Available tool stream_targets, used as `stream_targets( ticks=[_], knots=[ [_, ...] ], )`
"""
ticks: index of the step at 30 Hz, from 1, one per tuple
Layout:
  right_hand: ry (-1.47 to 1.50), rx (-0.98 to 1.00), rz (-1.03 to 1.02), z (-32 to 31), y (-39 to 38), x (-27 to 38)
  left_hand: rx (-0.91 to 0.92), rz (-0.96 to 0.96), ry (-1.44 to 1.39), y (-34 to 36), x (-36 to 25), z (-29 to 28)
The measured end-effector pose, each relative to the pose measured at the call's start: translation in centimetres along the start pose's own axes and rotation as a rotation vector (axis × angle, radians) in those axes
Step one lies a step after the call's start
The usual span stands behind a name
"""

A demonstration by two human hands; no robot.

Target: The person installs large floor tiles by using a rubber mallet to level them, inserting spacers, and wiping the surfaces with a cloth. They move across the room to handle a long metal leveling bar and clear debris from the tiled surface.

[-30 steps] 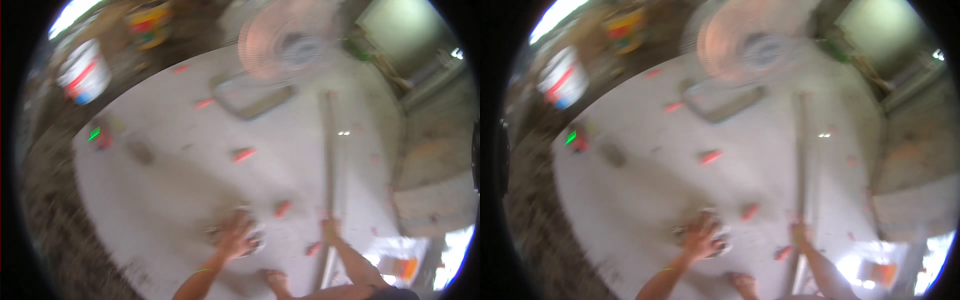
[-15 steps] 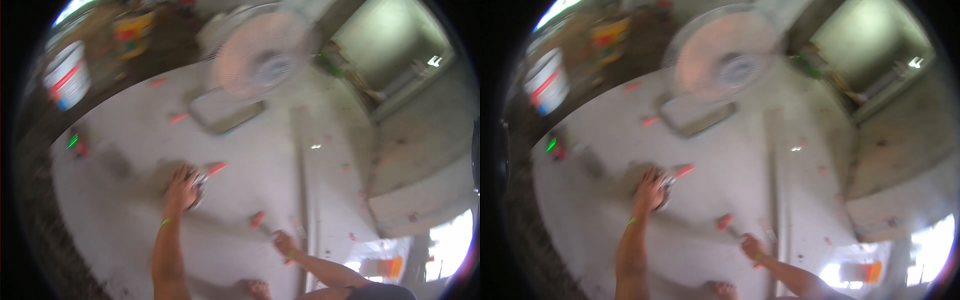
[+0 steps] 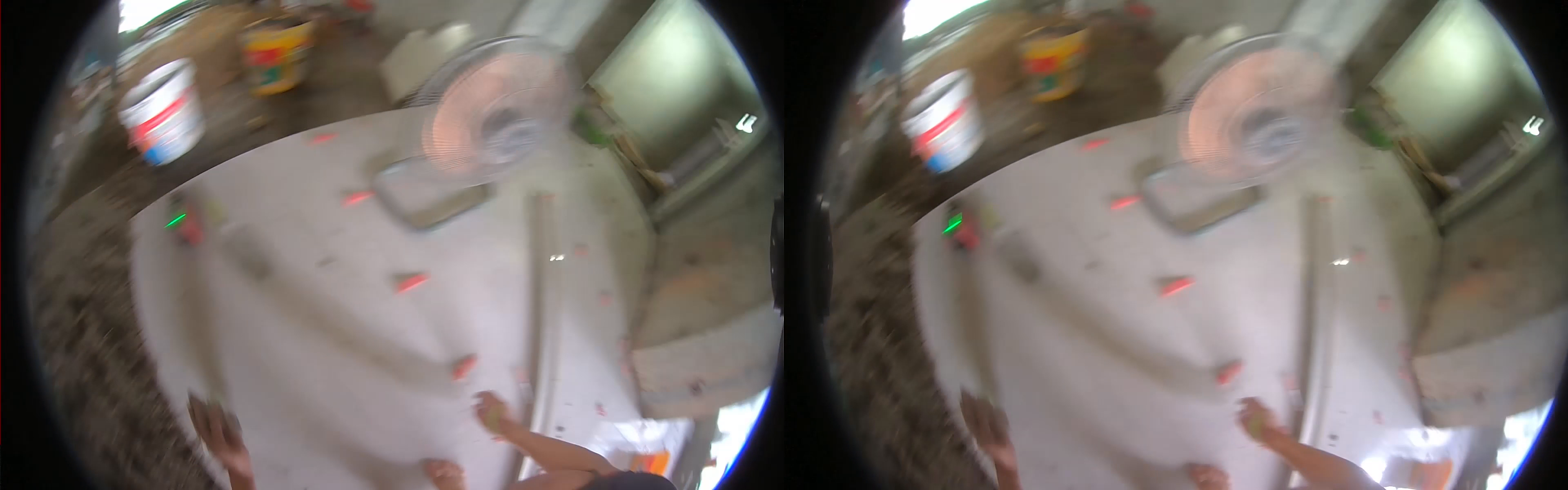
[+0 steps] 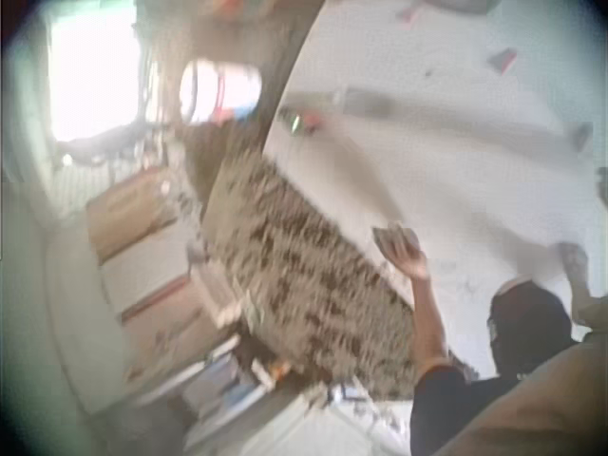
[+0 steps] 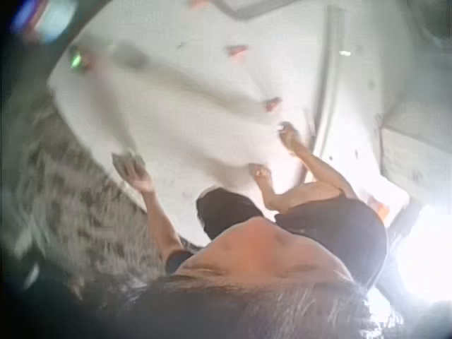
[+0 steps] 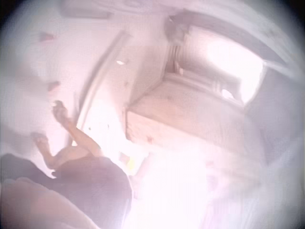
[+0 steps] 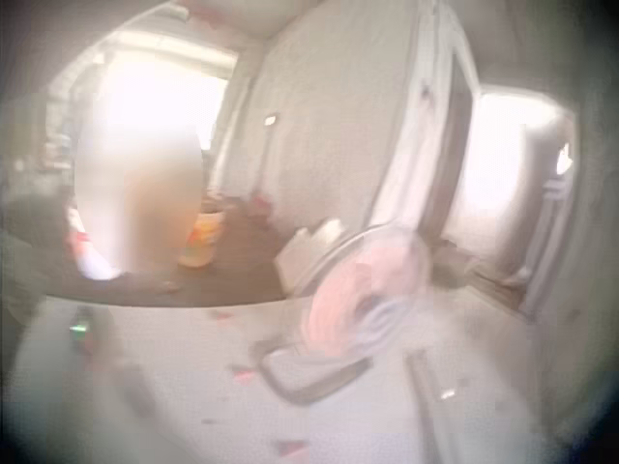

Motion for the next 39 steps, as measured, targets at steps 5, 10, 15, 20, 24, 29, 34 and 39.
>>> stream_targets(
  ticks=[5,10,15,20,24,29,34,39],
  knots=[
    [-0.014,0.300,-0.029,-0.6,2.8,11.0,0.347,0.382,0.162,-7.6,-17.0,3.7],
    [0.301,0.218,-0.282,6.8,4.7,7.9,0.332,0.316,0.054,-2.2,-11.5,6.1],
    [0.262,0.198,-0.363,2.0,-0.3,21.1,0.079,-0.204,0.220,-0.5,11.0,-9.0],
    [0.224,0.241,-0.429,2.5,-1.1,20.1,-0.090,-0.146,0.369,-3.9,7.6,-18.3],
    [0.170,0.257,-0.472,3.1,-0.6,20.0,-0.258,-0.354,-1.144,-14.5,-4.8,-9.2],
    [0.128,0.247,-0.573,3.9,-0.2,23.0,0.561,0.097,-0.451,-22.7,-18.5,-1.1],
    [-0.236,0.216,-0.526,5.1,3.2,26.4,0.575,0.038,-0.120,-19.7,-7.7,-1.4],
    [-0.258,0.322,-0.593,5.1,4.0,28.7,-0.018,-0.292,0.286,-16.8,5.1,-11.1]
  ],
)
Point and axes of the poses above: each hand's wrist, its own y-axis towards the middle knuckle, its own z-axis out of the palm, x = y × z, the point moved 3 cm from there along y, towards the middle knuckle, and after that the axes turned 9 degrees about z, right-handed, at the moved point
